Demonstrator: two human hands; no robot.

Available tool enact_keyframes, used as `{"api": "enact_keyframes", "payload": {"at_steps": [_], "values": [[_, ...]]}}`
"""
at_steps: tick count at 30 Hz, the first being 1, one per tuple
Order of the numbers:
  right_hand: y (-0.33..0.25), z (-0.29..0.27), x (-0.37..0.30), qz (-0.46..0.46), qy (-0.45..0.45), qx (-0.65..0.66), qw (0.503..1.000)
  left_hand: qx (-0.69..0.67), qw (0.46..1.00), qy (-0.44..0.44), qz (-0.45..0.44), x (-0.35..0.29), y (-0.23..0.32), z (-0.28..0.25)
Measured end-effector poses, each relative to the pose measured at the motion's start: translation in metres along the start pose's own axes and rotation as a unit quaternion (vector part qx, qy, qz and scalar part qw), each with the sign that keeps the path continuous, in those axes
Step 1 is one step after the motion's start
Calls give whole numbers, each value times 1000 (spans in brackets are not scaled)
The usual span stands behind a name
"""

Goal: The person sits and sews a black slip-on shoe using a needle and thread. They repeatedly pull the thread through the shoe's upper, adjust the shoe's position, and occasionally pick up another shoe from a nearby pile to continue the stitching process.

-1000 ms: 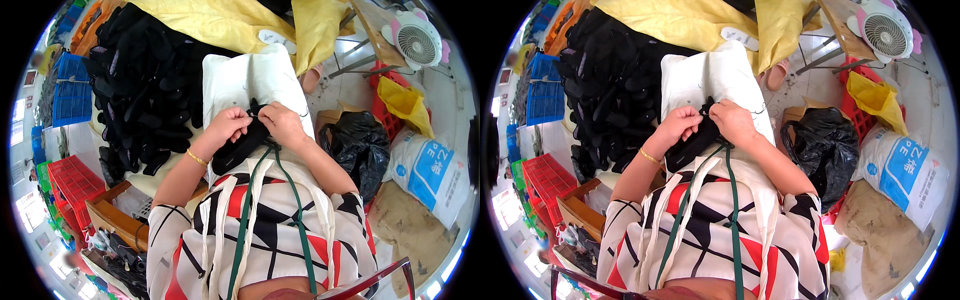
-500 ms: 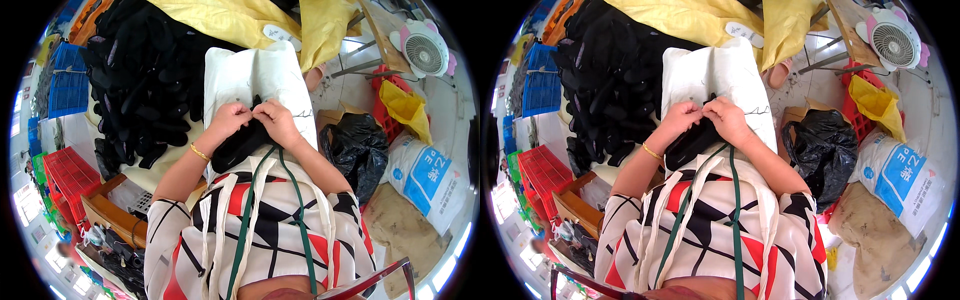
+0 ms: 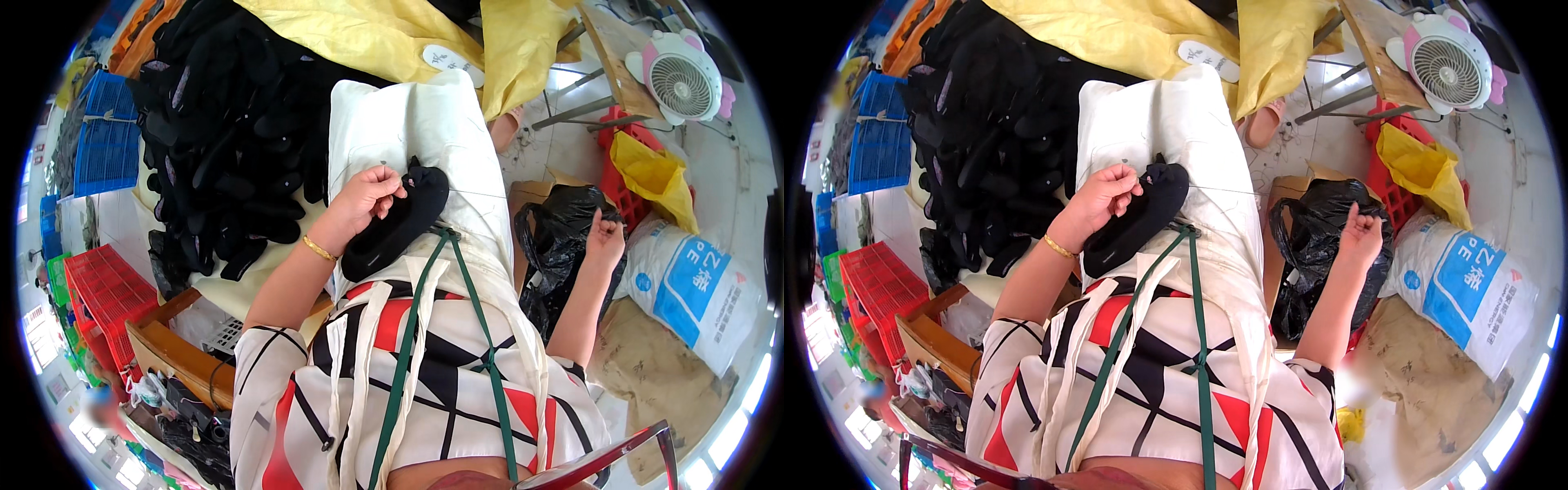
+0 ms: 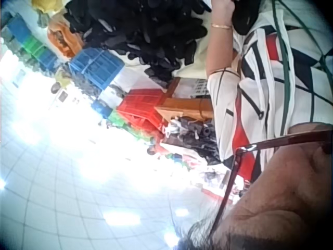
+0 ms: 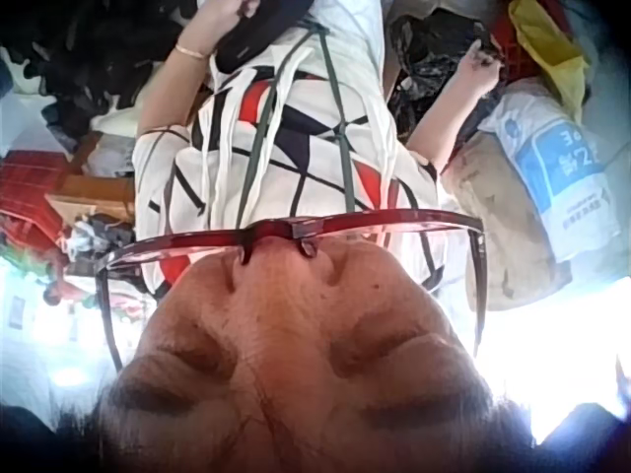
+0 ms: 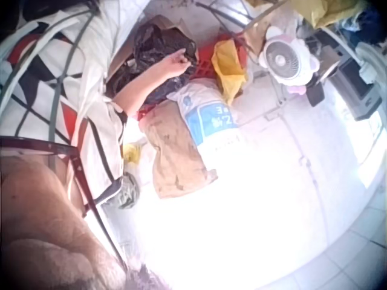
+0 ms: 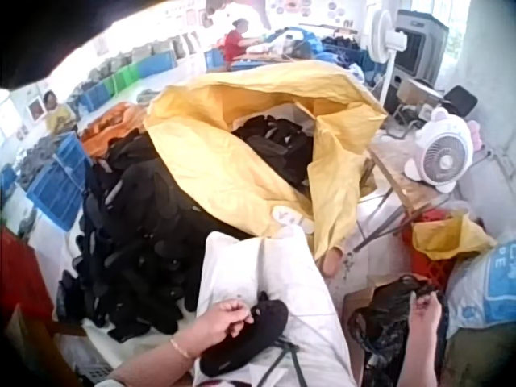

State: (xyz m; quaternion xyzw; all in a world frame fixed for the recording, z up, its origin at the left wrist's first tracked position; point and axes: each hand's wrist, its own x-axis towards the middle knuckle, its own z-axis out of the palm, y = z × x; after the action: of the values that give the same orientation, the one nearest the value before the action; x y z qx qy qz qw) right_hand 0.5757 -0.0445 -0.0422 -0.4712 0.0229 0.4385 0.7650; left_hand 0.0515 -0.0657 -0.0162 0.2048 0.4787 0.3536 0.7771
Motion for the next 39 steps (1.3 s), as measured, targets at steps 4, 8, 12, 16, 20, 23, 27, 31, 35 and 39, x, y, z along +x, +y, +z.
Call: {"api": "enact_keyframes", "payload": {"at_steps": [4, 8, 12, 16, 20, 23, 27, 31, 35, 39], "values": [[-3, -26, 14, -62, 85, -19, 994, 63, 998, 6, 18, 5, 6, -7], [8, -35, 18, -58, 99, -18, 993, 332, 931, 35, 149, 8, 12, -2], [9, -35, 16, -53, 99, -18, 994, 539, 827, 48, 151, 7, 27, 17], [-4, -43, 21, -58, 57, -16, 997, 532, 816, 75, 214, 8, 25, 31], [-53, -78, 47, -202, 24, -95, 974, 516, 809, 64, 273, 20, 19, 21], [-83, -53, 25, -370, 152, -164, 901, 498, 821, 64, 271, 21, 14, 18], [-59, -17, 3, -391, 18, -253, 885, 481, 851, 44, 207, 24, 12, 15], [48, 56, -83, -225, -262, -449, 824, 452, 858, 68, 233, 10, 21, 25], [117, 104, -155, -326, -538, -567, 532, 435, 862, 121, 230, -8, 27, 32], [140, 114, -181, -342, -575, -576, 470, 372, 921, 70, 94, -23, 31, 50]]}}
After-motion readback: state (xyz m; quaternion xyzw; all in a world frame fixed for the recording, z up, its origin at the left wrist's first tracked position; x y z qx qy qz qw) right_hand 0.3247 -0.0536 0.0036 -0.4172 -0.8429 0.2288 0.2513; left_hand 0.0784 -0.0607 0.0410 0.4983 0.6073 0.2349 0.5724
